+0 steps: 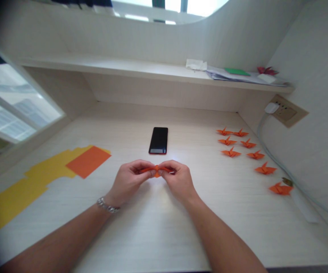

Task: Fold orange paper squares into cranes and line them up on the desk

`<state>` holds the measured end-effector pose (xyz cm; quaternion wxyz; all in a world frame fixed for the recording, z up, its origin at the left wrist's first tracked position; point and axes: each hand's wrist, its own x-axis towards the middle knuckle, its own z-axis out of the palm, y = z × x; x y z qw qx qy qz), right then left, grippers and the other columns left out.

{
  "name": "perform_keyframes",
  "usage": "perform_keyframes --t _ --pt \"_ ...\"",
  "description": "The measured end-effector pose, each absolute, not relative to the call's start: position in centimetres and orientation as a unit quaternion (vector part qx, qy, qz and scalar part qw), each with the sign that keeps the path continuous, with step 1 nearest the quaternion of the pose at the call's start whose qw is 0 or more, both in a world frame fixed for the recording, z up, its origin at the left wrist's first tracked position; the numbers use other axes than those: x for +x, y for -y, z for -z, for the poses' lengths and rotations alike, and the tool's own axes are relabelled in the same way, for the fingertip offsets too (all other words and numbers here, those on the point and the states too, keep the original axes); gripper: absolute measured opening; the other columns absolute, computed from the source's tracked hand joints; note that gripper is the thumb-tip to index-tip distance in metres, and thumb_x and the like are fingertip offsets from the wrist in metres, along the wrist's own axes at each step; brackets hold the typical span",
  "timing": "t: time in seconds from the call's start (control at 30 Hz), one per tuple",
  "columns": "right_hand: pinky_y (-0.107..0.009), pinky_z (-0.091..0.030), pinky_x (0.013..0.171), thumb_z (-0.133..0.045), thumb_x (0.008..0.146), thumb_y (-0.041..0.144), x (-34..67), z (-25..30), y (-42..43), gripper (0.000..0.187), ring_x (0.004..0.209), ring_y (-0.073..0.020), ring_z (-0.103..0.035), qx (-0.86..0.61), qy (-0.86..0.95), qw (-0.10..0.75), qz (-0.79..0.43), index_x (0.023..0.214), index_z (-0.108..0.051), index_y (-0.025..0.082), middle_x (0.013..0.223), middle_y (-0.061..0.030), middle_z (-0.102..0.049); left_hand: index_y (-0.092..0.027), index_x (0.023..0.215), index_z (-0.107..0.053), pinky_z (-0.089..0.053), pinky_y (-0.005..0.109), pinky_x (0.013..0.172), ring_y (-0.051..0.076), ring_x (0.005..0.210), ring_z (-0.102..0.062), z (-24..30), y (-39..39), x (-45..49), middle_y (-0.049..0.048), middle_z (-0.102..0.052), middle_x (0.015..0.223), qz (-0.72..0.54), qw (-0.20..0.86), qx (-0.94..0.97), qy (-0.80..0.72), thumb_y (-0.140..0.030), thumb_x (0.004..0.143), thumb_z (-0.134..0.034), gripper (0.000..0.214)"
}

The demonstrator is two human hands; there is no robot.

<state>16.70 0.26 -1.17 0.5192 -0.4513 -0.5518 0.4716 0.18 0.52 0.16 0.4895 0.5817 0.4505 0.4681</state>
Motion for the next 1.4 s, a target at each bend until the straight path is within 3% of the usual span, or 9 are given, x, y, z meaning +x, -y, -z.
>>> perform_keyframes --t 0.67,0.93,1.4 --pt "-0.031 -0.054 0.067 -0.066 0.070 0.020 17.06 0.66 -0.08 0.010 0.069 -0.0192 -0.068 -0.478 0.586 0.439 -0.485 0.078 -0.072 0.018 0.074 -0.0044 -0.072 -0.014 0.081 -0.068 -0.055 0.027 0.068 0.017 0.070 -0.067 -0.34 -0.58 -0.13 0.0065 -0.071 0.078 -0.405 0.528 0.614 -0.424 -0.023 0.074 -0.068 0.012" --pt "-0.029 -0.054 0.058 -0.073 0.061 0.021 16.87 0.42 0.06 0.013 0.061 -0.0184 -0.068 -0.444 0.482 0.459 -0.600 0.073 -0.074 0.017 0.064 -0.0035 -0.071 -0.014 0.075 -0.068 -0.051 0.024 0.060 0.013 0.060 -0.062 -0.71 -0.73 -0.15 0.0017 -0.067 0.067 -0.407 0.554 0.593 -0.419 -0.014 0.069 -0.065 0.006" --pt "-0.027 -0.055 0.057 -0.073 0.064 0.022 16.82 0.42 0.01 0.013 0.063 -0.0168 -0.068 -0.450 0.479 0.456 -0.600 0.076 -0.073 0.017 0.068 -0.0036 -0.072 -0.014 0.076 -0.067 -0.050 0.023 0.063 0.014 0.065 -0.063 -0.30 -0.69 -0.12 0.0024 -0.067 0.071 -0.412 0.544 0.592 -0.429 -0.014 0.071 -0.063 0.006"
